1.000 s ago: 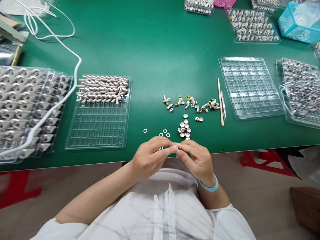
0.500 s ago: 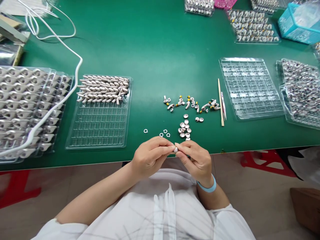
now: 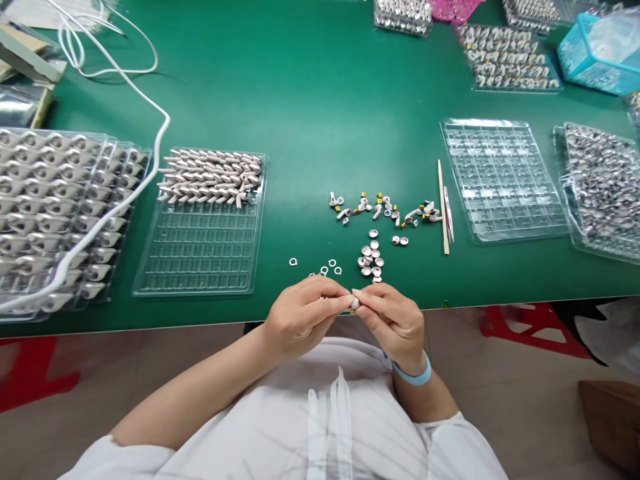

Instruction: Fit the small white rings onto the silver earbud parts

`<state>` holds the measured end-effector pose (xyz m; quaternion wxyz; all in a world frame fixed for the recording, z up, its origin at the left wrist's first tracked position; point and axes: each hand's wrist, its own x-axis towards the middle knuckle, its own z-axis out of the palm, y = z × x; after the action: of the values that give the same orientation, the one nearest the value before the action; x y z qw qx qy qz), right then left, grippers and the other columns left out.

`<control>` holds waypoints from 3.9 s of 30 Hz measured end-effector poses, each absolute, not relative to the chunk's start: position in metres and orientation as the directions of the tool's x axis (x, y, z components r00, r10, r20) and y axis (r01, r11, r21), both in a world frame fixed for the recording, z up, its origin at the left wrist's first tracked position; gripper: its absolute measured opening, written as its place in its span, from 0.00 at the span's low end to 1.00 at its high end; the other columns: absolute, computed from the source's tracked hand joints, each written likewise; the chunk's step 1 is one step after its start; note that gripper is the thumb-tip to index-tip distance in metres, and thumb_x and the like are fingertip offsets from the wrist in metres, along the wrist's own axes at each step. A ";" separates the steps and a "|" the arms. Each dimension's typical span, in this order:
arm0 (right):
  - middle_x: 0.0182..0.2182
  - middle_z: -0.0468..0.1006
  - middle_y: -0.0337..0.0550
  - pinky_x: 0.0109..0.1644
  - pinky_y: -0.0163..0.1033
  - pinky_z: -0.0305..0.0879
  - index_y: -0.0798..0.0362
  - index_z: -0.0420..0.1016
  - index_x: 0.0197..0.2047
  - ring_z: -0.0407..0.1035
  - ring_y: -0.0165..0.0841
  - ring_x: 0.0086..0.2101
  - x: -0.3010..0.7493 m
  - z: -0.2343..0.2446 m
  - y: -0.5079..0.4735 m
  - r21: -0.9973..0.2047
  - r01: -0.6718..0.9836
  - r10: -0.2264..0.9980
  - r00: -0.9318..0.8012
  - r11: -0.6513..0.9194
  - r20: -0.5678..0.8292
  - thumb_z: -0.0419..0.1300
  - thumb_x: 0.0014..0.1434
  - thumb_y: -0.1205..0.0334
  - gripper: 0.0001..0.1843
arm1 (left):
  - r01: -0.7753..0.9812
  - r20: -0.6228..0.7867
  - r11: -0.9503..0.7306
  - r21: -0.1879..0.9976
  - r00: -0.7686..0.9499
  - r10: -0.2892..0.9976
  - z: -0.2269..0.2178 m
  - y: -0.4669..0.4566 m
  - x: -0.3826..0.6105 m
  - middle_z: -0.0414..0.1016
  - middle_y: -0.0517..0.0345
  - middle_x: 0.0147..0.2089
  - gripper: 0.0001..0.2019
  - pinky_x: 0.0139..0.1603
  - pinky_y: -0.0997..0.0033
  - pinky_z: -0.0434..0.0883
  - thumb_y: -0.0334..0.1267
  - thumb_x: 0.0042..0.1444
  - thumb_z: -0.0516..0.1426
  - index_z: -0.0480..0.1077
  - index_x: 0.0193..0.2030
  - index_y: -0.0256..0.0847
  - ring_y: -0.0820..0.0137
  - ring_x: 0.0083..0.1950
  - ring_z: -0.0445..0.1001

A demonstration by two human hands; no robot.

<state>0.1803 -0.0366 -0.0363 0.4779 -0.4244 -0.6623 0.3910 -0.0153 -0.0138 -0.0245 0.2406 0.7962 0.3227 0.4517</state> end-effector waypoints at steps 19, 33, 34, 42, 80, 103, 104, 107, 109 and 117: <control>0.36 0.81 0.46 0.35 0.40 0.75 0.45 0.75 0.57 0.74 0.33 0.32 0.174 -0.028 -0.034 -0.839 0.311 0.893 -0.210 0.447 0.398 0.60 0.60 0.73 0.23 | 0.327 0.563 -0.682 0.654 0.390 0.728 -0.025 -0.015 -0.017 0.79 0.50 0.37 0.11 0.37 0.70 0.76 0.21 0.59 0.56 0.73 0.45 0.37 0.69 0.37 0.77; 0.36 0.79 0.48 0.37 0.41 0.74 0.50 0.73 0.58 0.74 0.35 0.35 0.163 -0.023 -0.035 -0.776 0.427 0.885 -0.197 0.465 0.422 0.58 0.60 0.75 0.23 | 0.360 0.613 -0.703 0.613 0.344 0.711 -0.032 -0.013 -0.016 0.78 0.52 0.37 0.17 0.35 0.71 0.75 0.21 0.59 0.56 0.71 0.52 0.39 0.70 0.37 0.75; 0.35 0.79 0.48 0.36 0.40 0.74 0.50 0.73 0.58 0.73 0.35 0.35 0.162 -0.022 -0.035 -0.783 0.420 0.888 -0.196 0.459 0.415 0.57 0.60 0.75 0.23 | 0.359 0.626 -0.710 0.605 0.336 0.703 -0.032 -0.013 -0.015 0.78 0.51 0.37 0.17 0.35 0.70 0.75 0.20 0.58 0.56 0.71 0.52 0.37 0.70 0.36 0.75; 0.34 0.78 0.43 0.37 0.38 0.72 0.51 0.78 0.50 0.72 0.31 0.33 0.160 -0.020 -0.032 -0.904 0.278 0.945 -0.145 0.324 0.294 0.60 0.61 0.71 0.15 | 0.364 0.688 -0.747 0.557 0.302 0.660 -0.034 -0.012 -0.010 0.77 0.49 0.36 0.13 0.35 0.68 0.75 0.21 0.57 0.56 0.70 0.49 0.33 0.69 0.35 0.74; 0.35 0.78 0.49 0.35 0.40 0.72 0.57 0.70 0.59 0.72 0.35 0.34 0.163 -0.029 -0.035 -0.716 0.449 0.845 -0.284 0.535 0.454 0.56 0.63 0.72 0.20 | 0.417 0.664 -0.784 0.460 0.425 0.615 -0.040 -0.015 -0.015 0.78 0.48 0.37 0.16 0.36 0.65 0.79 0.21 0.57 0.53 0.64 0.51 0.36 0.66 0.38 0.77; 0.27 0.72 0.44 0.27 0.38 0.65 0.59 0.67 0.60 0.68 0.34 0.28 0.159 -0.033 -0.038 -0.613 0.554 0.821 -0.295 0.564 0.489 0.52 0.64 0.72 0.21 | 0.522 0.627 -0.784 0.337 0.497 0.600 -0.031 -0.015 -0.009 0.77 0.50 0.32 0.12 0.31 0.66 0.78 0.22 0.59 0.48 0.62 0.47 0.37 0.67 0.33 0.76; 0.28 0.73 0.45 0.27 0.38 0.65 0.59 0.67 0.60 0.68 0.34 0.28 0.159 -0.033 -0.038 -0.612 0.554 0.821 -0.301 0.565 0.485 0.52 0.64 0.72 0.21 | 0.519 0.622 -0.788 0.332 0.508 0.596 -0.032 -0.015 -0.010 0.77 0.49 0.32 0.12 0.31 0.65 0.78 0.21 0.59 0.48 0.62 0.47 0.36 0.66 0.34 0.76; 0.28 0.73 0.45 0.27 0.38 0.65 0.59 0.67 0.59 0.68 0.34 0.28 0.160 -0.033 -0.037 -0.611 0.552 0.820 -0.310 0.567 0.481 0.52 0.64 0.72 0.20 | 0.512 0.608 -0.795 0.326 0.530 0.590 -0.034 -0.016 -0.012 0.78 0.47 0.33 0.13 0.32 0.64 0.78 0.21 0.57 0.49 0.63 0.48 0.35 0.65 0.34 0.76; 0.28 0.73 0.45 0.27 0.39 0.66 0.58 0.67 0.60 0.68 0.34 0.28 0.160 -0.033 -0.037 -0.614 0.552 0.823 -0.313 0.564 0.475 0.52 0.64 0.72 0.21 | 0.515 0.605 -0.791 0.332 0.527 0.597 -0.036 -0.016 -0.013 0.78 0.47 0.34 0.14 0.33 0.64 0.78 0.22 0.57 0.49 0.63 0.49 0.36 0.65 0.34 0.77; 0.27 0.73 0.45 0.27 0.38 0.66 0.59 0.67 0.60 0.68 0.34 0.27 0.158 -0.036 -0.035 -0.604 0.562 0.821 -0.317 0.566 0.474 0.51 0.64 0.72 0.21 | 0.500 0.596 -0.795 0.342 0.538 0.595 -0.033 -0.012 -0.011 0.79 0.48 0.32 0.14 0.32 0.66 0.77 0.21 0.57 0.48 0.63 0.48 0.36 0.65 0.32 0.77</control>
<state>0.1581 -0.0351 -0.0355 0.3897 -0.4353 -0.7943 0.1664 -0.0108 -0.0121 -0.0334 0.0652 0.8746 0.3133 0.3643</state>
